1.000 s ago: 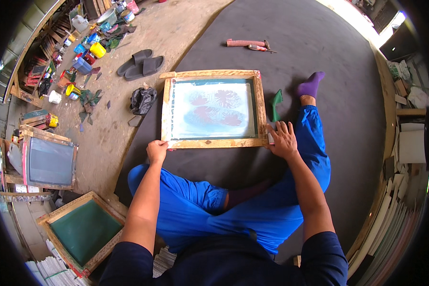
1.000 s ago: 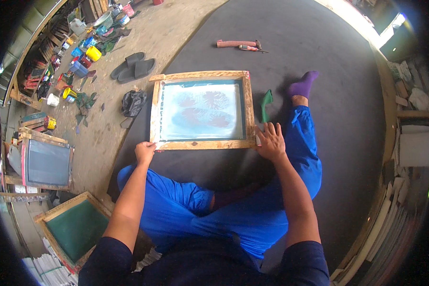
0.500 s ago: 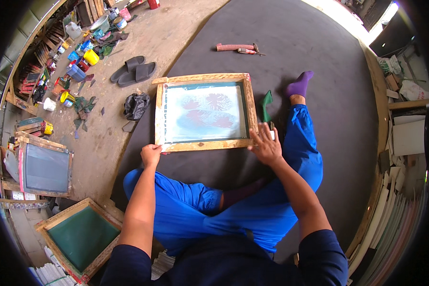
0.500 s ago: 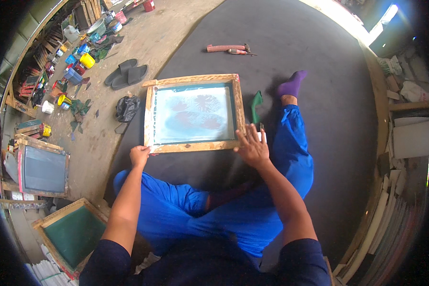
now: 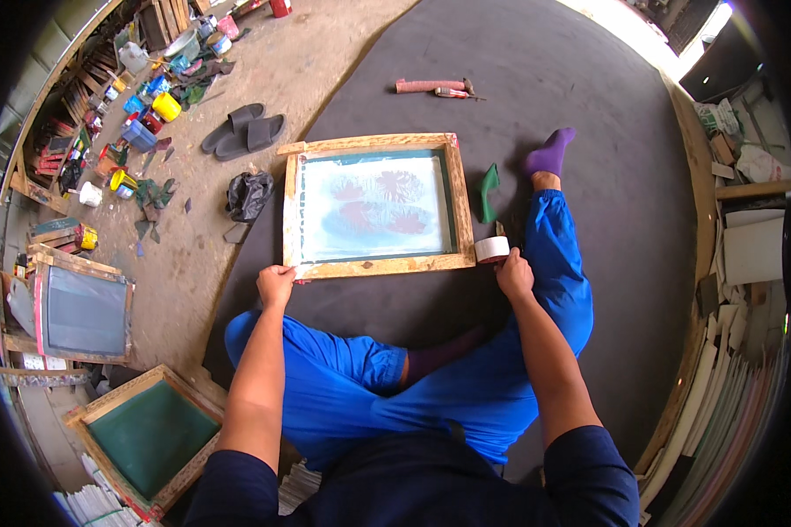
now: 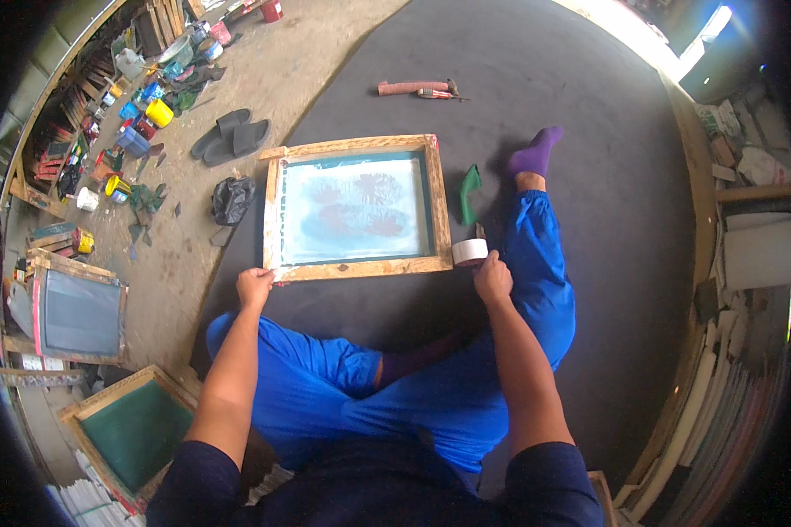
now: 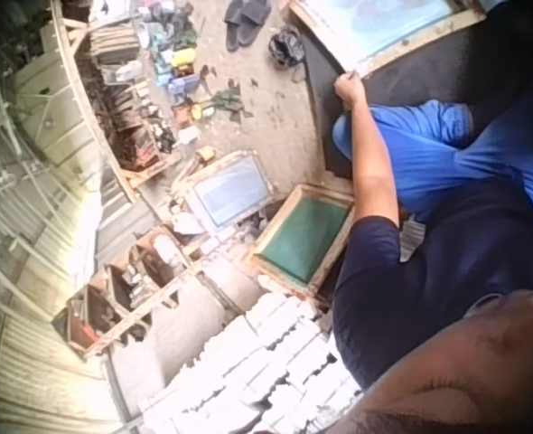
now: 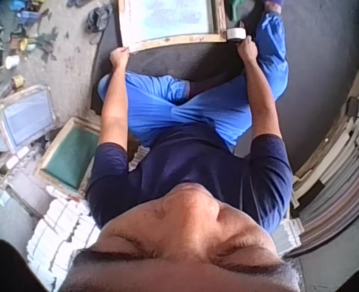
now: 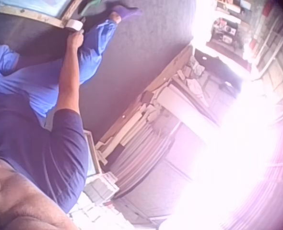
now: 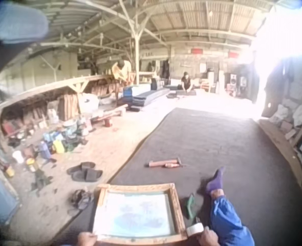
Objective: The person sits on the floor and applies tape along the edges of a wooden screen-printing frame. They smooth the tape with their fingers and use a utility knife to trim excess tape. The frame is rotated as needed to reach each side.
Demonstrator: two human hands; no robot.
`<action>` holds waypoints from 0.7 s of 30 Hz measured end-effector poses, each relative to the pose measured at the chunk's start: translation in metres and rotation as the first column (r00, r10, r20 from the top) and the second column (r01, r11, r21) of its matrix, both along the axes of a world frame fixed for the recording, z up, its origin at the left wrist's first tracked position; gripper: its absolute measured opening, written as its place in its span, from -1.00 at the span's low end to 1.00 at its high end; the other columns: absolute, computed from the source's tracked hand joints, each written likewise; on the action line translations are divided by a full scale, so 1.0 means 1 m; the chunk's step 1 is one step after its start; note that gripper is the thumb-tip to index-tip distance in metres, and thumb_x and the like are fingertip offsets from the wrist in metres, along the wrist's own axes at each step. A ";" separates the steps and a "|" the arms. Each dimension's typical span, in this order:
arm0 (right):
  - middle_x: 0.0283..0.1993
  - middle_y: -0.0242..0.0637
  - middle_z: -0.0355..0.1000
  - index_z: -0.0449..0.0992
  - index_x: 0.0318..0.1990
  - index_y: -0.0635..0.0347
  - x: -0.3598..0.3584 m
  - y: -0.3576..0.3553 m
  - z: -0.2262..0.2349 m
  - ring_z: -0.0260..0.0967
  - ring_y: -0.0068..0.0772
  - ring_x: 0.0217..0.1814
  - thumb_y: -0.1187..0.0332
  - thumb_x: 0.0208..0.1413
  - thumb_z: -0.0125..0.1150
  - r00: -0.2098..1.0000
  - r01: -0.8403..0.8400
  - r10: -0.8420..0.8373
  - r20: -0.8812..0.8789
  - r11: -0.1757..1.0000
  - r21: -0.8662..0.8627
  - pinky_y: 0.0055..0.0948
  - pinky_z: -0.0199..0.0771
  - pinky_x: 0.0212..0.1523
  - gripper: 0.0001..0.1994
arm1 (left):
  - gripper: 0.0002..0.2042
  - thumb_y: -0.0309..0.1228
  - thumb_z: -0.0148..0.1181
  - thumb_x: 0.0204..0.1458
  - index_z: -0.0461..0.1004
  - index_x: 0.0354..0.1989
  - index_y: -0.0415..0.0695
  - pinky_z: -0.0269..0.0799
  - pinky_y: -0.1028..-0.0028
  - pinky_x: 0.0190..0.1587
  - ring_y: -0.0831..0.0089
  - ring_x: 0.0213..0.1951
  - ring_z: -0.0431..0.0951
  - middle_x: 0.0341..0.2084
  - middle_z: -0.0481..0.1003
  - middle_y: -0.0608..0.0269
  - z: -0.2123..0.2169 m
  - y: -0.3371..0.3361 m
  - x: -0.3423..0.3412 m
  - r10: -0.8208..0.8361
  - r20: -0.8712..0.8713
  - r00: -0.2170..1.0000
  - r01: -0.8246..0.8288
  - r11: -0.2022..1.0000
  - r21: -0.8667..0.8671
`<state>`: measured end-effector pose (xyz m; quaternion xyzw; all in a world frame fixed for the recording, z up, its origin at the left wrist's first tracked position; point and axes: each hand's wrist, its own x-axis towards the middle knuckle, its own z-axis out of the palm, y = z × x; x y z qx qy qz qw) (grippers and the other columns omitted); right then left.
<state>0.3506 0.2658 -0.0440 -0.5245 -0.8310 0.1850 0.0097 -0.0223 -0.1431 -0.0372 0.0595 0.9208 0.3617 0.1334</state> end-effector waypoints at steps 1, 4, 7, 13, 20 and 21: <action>-0.21 0.20 0.60 0.42 -0.16 0.31 -0.002 0.000 -0.001 0.58 0.29 -0.07 0.28 0.05 0.44 1.000 0.015 -0.015 -0.006 1.000 0.012 0.14 0.58 -0.03 -0.64 | -0.79 -0.37 0.49 -0.01 0.72 -0.34 -0.29 0.56 0.38 -0.35 0.37 -0.48 0.69 -0.54 0.68 0.08 -0.002 0.000 -0.001 0.004 -0.009 1.000 -0.004 1.000 0.007; -0.18 0.25 0.59 0.48 -0.17 0.36 0.005 0.010 -0.007 0.58 0.32 -0.04 0.30 0.07 0.32 1.000 -0.016 0.016 0.014 1.000 0.010 0.13 0.57 0.03 -0.70 | -0.81 -0.39 0.49 -0.02 0.73 -0.33 -0.29 0.54 0.41 -0.38 0.42 -0.51 0.68 -0.54 0.68 0.10 -0.005 0.000 -0.003 0.011 -0.005 1.000 -0.011 1.000 0.028; -0.15 0.30 0.58 0.53 -0.16 0.40 -0.002 0.010 0.017 0.57 0.34 -0.01 0.31 0.09 0.17 0.981 0.181 -0.190 -0.026 0.963 -0.200 0.11 0.54 0.08 -0.71 | -0.82 -0.40 0.48 -0.01 0.73 -0.33 -0.27 0.52 0.43 -0.41 0.47 -0.53 0.66 -0.56 0.68 0.13 -0.002 -0.004 -0.002 0.013 0.021 1.000 -0.014 1.000 0.024; -0.43 0.10 0.51 0.30 -0.01 0.27 0.012 0.016 0.016 0.51 0.01 -0.59 0.36 0.23 0.03 0.889 0.153 -0.120 -0.442 0.987 0.039 -0.03 0.52 -0.50 -0.75 | -0.83 -0.39 0.48 -0.01 0.74 -0.35 -0.26 0.51 0.44 -0.43 0.50 -0.55 0.64 -0.58 0.67 0.18 -0.005 0.005 -0.002 -0.009 0.024 1.000 0.008 0.999 0.043; -0.16 0.33 0.56 0.26 0.35 0.03 -0.018 -0.087 0.062 0.52 0.48 -0.07 0.29 0.38 -0.02 0.970 -0.074 0.047 -0.238 0.991 -0.107 0.31 0.47 -0.02 -0.58 | -0.82 -0.37 0.49 -0.01 0.74 -0.35 -0.26 0.52 0.45 -0.41 0.51 -0.54 0.64 -0.58 0.67 0.19 -0.007 -0.002 -0.004 0.001 0.021 1.000 -0.002 1.000 0.030; -0.13 0.32 0.56 0.21 0.41 0.01 -0.014 -0.087 0.050 0.53 0.46 -0.07 0.33 0.36 -0.05 0.942 -0.157 0.135 -0.307 0.986 -0.051 0.29 0.47 -0.02 -0.53 | -0.82 -0.37 0.49 -0.01 0.74 -0.35 -0.26 0.52 0.46 -0.41 0.51 -0.54 0.64 -0.58 0.67 0.19 -0.007 -0.001 -0.004 0.000 0.023 1.000 0.000 1.000 0.031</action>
